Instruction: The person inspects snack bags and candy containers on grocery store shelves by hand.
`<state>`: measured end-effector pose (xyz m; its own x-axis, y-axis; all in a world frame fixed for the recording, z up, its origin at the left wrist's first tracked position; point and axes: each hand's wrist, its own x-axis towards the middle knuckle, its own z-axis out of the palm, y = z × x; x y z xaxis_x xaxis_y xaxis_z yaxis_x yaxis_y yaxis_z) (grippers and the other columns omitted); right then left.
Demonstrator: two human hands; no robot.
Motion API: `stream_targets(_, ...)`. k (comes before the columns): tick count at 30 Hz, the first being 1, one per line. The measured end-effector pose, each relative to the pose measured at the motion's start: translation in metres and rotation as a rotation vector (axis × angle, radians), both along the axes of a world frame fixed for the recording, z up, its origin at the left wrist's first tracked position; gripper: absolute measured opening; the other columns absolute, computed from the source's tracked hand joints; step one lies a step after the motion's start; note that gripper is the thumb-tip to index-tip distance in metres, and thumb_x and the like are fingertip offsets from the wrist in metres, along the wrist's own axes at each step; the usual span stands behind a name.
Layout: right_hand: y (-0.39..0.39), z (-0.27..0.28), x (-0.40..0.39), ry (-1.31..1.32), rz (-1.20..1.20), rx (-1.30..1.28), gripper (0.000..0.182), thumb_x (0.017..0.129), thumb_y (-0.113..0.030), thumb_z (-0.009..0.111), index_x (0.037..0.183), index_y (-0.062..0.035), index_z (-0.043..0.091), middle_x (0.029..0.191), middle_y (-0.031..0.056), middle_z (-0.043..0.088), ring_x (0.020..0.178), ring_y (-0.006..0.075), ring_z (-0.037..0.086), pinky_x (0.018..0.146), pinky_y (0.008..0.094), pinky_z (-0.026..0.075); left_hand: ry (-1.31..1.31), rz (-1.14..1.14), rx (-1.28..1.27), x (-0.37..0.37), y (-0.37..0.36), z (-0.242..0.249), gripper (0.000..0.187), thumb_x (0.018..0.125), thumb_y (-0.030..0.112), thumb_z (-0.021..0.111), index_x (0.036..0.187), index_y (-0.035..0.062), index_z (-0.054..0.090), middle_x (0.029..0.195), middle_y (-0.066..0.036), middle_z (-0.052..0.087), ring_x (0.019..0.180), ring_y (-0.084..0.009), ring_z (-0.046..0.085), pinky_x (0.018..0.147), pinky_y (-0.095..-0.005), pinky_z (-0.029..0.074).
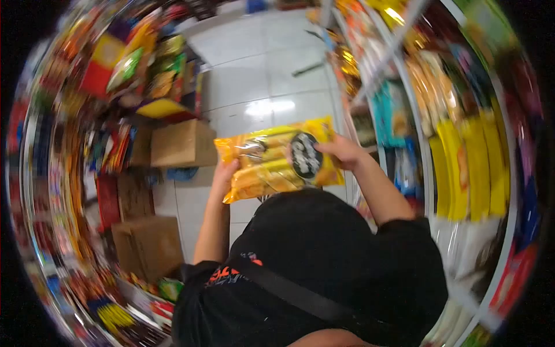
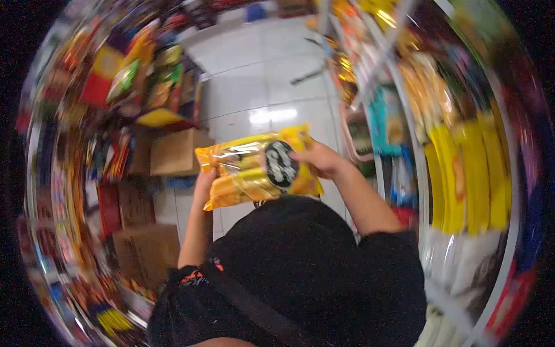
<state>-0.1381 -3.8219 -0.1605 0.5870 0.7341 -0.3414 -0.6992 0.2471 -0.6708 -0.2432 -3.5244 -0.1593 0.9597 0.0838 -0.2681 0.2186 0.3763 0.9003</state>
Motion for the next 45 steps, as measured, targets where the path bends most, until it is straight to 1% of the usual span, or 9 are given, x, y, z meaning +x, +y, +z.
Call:
stream_targets(3, 0.004, -0.004, -0.008, 0.004, -0.149, -0.007, 0.048, 0.075, -0.008, 0.061, 0.117, -0.0044, 0.039, 0.101, 0.0088, 0.055, 0.087, 0.0175, 0.057, 0.074, 0.032, 0.048, -0.118, 0.165, 0.66, 0.02, 0.003, -0.025, 0.054, 0.073, 0.009, 0.063, 0.118, 0.0023, 0.036, 0.106, -0.009, 0.048, 0.095, -0.0169, 0.049, 0.082, -0.0287, 0.041)
stream_targets(6, 0.004, -0.017, -0.015, -0.042, -0.296, -0.046, 0.046, 0.074, -0.007, 0.061, 0.115, -0.0035, 0.041, 0.099, 0.0093, 0.057, 0.084, 0.0173, 0.058, 0.073, 0.0316, 0.048, -0.035, 0.154, 0.336, 0.035, -0.005, -0.039, 0.047, 0.073, 0.008, 0.064, 0.112, 0.0018, 0.039, 0.103, -0.01, 0.049, 0.09, -0.0152, 0.05, 0.078, -0.0265, 0.043)
stream_targets(13, -0.046, -0.066, -0.046, 0.118, -0.479, -0.173, 0.042, 0.075, -0.01, 0.06, 0.112, -0.0044, 0.043, 0.098, 0.0076, 0.057, 0.083, 0.0161, 0.058, 0.071, 0.0304, 0.048, 0.138, -0.054, 0.529, 0.042, -0.043, -0.071, 0.038, 0.073, 0.012, 0.065, 0.104, 0.0013, 0.046, 0.089, -0.007, 0.054, 0.081, -0.0115, 0.052, 0.068, -0.0234, 0.044)
stream_targets(17, -0.097, -0.133, -0.071, 0.147, -0.637, -0.215, 0.036, 0.075, -0.018, 0.06, 0.108, -0.008, 0.048, 0.086, 0.005, 0.06, 0.068, 0.0168, 0.059, 0.058, 0.0303, 0.05, -0.125, -0.158, 0.805, 0.055, -0.065, -0.073, 0.03, 0.074, 0.017, 0.064, 0.097, 0.0042, 0.05, 0.08, -0.005, 0.056, 0.068, -0.0112, 0.054, 0.057, -0.0218, 0.043)
stream_targets(23, -0.208, -0.187, -0.093, 0.435, -1.307, -0.365, 0.034, 0.072, -0.033, 0.065, 0.094, -0.0115, 0.051, 0.07, 0.0045, 0.056, 0.049, 0.0157, 0.052, 0.031, 0.0246, 0.032, 0.144, -0.136, 0.368, 0.077, -0.068, -0.062, 0.024, 0.081, 0.023, 0.056, 0.095, 0.0047, 0.048, 0.079, -0.007, 0.057, 0.066, -0.0139, 0.056, 0.051, -0.0247, 0.045)
stream_targets(27, -0.284, -0.215, -0.106, 0.499, -1.523, -0.149, 0.032, 0.076, -0.035, 0.06, 0.096, -0.012, 0.052, 0.082, 0.004, 0.057, 0.057, 0.0167, 0.054, 0.037, 0.0241, 0.038, 0.279, -0.157, 0.316, 0.072, -0.072, -0.075, 0.023, 0.084, 0.024, 0.051, 0.096, 0.0037, 0.049, 0.082, -0.009, 0.058, 0.067, -0.0155, 0.056, 0.051, -0.0257, 0.045)
stream_targets(28, -0.303, -0.229, -0.112, 0.421, -1.617, -0.237, 0.04, 0.076, -0.033, 0.059, 0.105, -0.007, 0.05, 0.094, 0.0086, 0.058, 0.078, 0.0243, 0.058, 0.059, 0.0347, 0.048, 0.304, -0.167, 0.299, 0.067, -0.077, -0.074, 0.024, 0.085, 0.025, 0.049, 0.096, 0.0036, 0.049, 0.082, -0.008, 0.058, 0.065, -0.0148, 0.056, 0.049, -0.0259, 0.045)
stream_targets(35, -0.385, -0.249, -0.098, 0.188, -1.891, -0.551, 0.044, 0.076, -0.033, 0.059, 0.109, -0.0059, 0.048, 0.1, 0.0102, 0.056, 0.086, 0.0263, 0.055, 0.069, 0.0366, 0.044, 0.398, -0.218, 0.347, 0.041, -0.077, -0.084, 0.028, 0.087, 0.027, 0.044, 0.1, 0.0032, 0.05, 0.083, -0.008, 0.057, 0.065, -0.0142, 0.055, 0.045, -0.0267, 0.045)
stream_targets(45, -0.364, -0.284, -0.11, -0.344, -1.419, -1.776, 0.05, 0.075, -0.033, 0.059, 0.114, -0.0045, 0.046, 0.108, 0.0126, 0.054, 0.098, 0.0291, 0.051, 0.083, 0.0393, 0.039, 0.406, -0.169, 0.221, 0.032, -0.076, -0.086, 0.026, 0.087, 0.026, 0.044, 0.099, 0.003, 0.049, 0.084, -0.009, 0.058, 0.07, -0.0156, 0.056, 0.055, -0.0266, 0.046)
